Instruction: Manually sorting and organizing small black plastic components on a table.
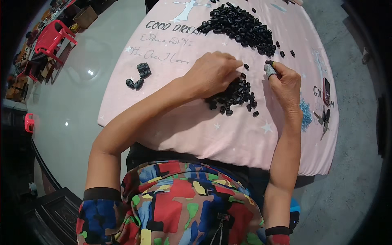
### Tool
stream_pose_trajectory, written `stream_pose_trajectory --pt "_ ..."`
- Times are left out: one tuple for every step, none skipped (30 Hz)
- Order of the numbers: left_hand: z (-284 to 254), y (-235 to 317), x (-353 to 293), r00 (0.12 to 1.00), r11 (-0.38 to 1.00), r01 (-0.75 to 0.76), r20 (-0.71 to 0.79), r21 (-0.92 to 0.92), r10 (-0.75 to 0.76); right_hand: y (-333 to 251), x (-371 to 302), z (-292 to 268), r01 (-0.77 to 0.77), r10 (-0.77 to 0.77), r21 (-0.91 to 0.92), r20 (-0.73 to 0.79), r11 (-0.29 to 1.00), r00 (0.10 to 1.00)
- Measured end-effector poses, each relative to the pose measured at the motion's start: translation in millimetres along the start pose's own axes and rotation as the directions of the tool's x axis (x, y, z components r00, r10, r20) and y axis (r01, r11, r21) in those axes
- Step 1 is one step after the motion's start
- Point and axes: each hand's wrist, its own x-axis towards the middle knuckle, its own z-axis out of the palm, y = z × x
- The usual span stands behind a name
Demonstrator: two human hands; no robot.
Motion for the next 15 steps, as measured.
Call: stream_pose_trajectory --pt "2.7 -3.3 9.6 0.999 0.999 0.031 -0.016 0.041 -0.03 -0.7 -0.4 -0.8 -0.012 0.012 -0.009 0.004 1.0 1.0" --pt "5.3 -6.7 19.9 0.998 0.995 0.063 -0.033 0.082 -0.06 -1.0 -0.2 -1.1 -0.023 0.023 -0.018 0.007 1.0 1.0" --pt "11.2 -11.7 30.7 0.996 0.991 0.084 -0.039 0.107 -0.08 2.2 -0.7 -0.5 -0.022 0.023 -0.022 0.01 1.0 1.0" --pt "14.4 -15.6 38.7 0.996 0.991 0.086 -0.042 0.107 -0.082 6.0 -1.1 1.2 -0.019 0.019 -0.001 0.009 1.0 1.0" --pt "17.3 -19.5 45.2 0.998 0.988 0.058 -0.038 0.144 -0.053 7.9 -1.0 2.1 -0.016 0.016 0.02 0.008 1.0 1.0" --pt "20.0 -21.8 48.7 0.999 0.983 0.027 -0.029 0.179 -0.022 7.6 -0.8 1.4 -0.019 0.018 0.019 0.009 1.0 1.0" --pt "22.7 -23.9 49.3 0.999 0.984 0.027 -0.027 0.177 -0.022 6.0 -0.2 -0.2 -0.035 0.035 0.0 0.019 0.999 0.999" --pt "25.5 -25.7 49.6 1.0 0.978 -0.013 0.0 0.21 0.013 5.2 0.4 -1.8 -0.052 0.052 -0.017 0.029 0.999 0.998" --pt "27.5 -23.7 50.1 0.998 0.969 -0.057 0.034 0.238 0.051 7.2 0.1 -2.9 -0.061 0.062 -0.018 0.028 0.998 0.998" --pt "28.0 -23.0 47.9 0.998 0.97 -0.062 0.041 0.234 0.054 9.4 1.0 -3.4 -0.031 0.031 -0.029 -0.003 0.999 1.0" --pt "26.2 -23.8 42.9 0.999 0.986 -0.03 0.02 0.166 0.027 11.5 1.3 -4.1 0.0 -0.001 -0.04 -0.034 0.999 0.999" --pt "23.0 -24.8 38.9 1.0 0.995 0.0 0.0 0.098 0.0 11.8 2.2 -5.5 -0.008 0.006 -0.04 -0.037 0.999 0.999" --pt "21.0 -26.2 37.4 0.999 0.996 0.005 0.032 0.085 -0.008 11.8 2.9 -7.0 -0.017 0.016 -0.051 -0.025 0.999 1.0" --pt "21.5 -25.0 36.6 0.999 0.997 0.001 0.037 0.083 -0.004 12.0 2.2 -7.8 -0.026 0.025 -0.064 -0.013 0.998 1.0" --pt "18.5 -20.1 35.7 0.997 0.998 0.064 0.045 0.026 -0.065 12.2 1.9 -7.5 -0.026 0.025 -0.063 -0.014 0.998 1.0"
